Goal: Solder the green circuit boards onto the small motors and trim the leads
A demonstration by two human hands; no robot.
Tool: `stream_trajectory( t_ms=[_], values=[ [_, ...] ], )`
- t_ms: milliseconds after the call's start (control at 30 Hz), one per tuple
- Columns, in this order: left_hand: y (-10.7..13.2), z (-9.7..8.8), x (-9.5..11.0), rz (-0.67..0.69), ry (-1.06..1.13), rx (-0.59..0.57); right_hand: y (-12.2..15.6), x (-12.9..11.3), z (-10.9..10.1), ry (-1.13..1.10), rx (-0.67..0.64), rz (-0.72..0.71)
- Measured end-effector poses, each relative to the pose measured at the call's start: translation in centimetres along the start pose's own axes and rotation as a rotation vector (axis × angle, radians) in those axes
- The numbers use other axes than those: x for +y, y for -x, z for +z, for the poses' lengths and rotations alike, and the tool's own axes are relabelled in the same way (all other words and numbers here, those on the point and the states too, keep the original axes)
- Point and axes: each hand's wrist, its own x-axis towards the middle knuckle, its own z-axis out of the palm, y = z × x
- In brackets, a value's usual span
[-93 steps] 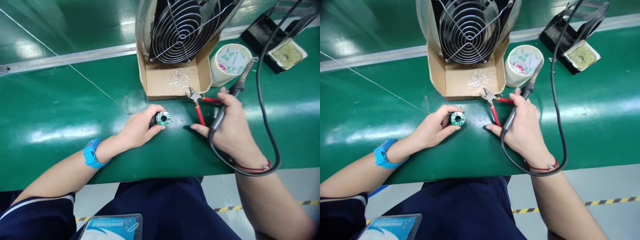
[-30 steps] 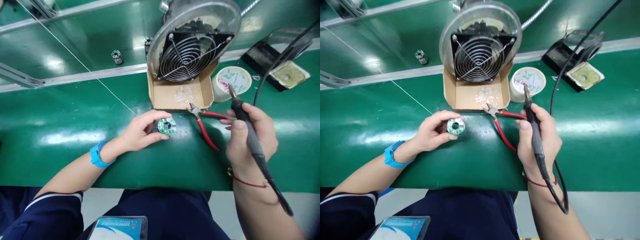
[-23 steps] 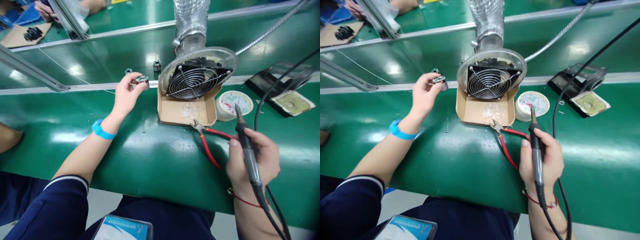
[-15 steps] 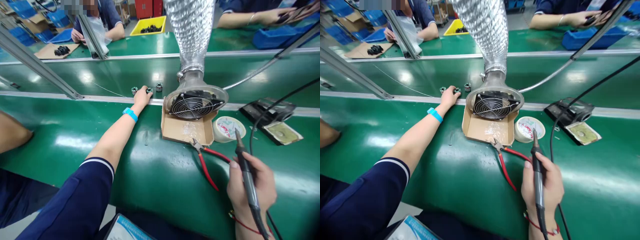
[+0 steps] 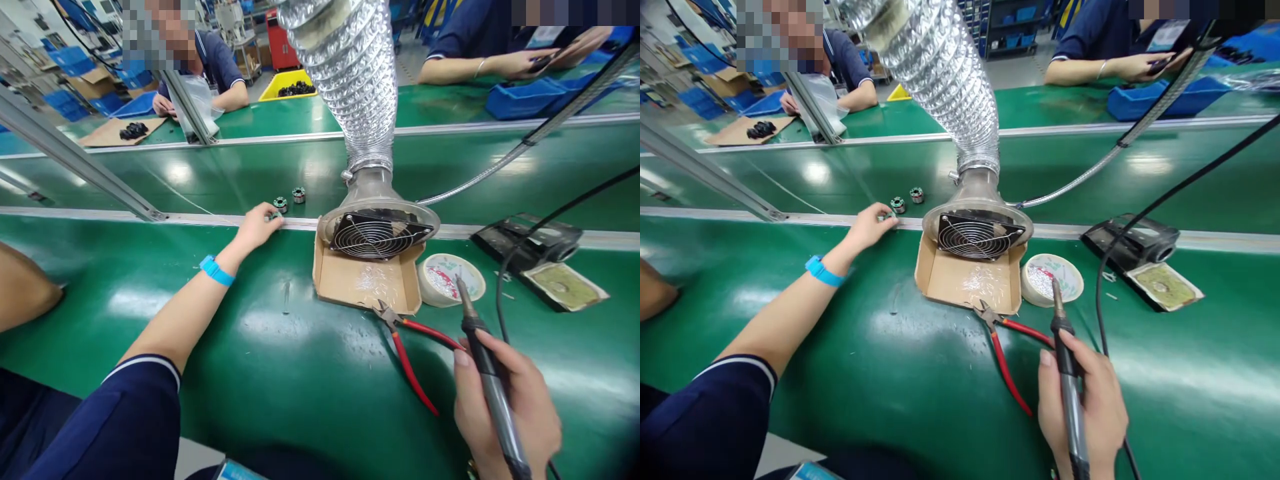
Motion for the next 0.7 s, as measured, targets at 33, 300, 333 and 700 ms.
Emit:
stream_trajectory(
  t_ms=[33,300,333,700],
  values=[
    [1.1,0.5,0.6,0.033,0.001,-0.030,0.0,0.0,0.0,0.006,0.005,0.007],
    [-2.3,0.2,4.1,0.040,-0.086,0.051,0.1,0.3,0.3,-0.023,0.037,-0.075],
    [-3.7,0.0,4.3,0.026,-0.112,0.058,0.0,0.4,0.4,-0.022,0.040,-0.084],
    [-2.2,-1.3,3.1,0.109,-0.170,-0.077,-0.5,0.9,0.2,-0.054,0.053,-0.107]
  ],
)
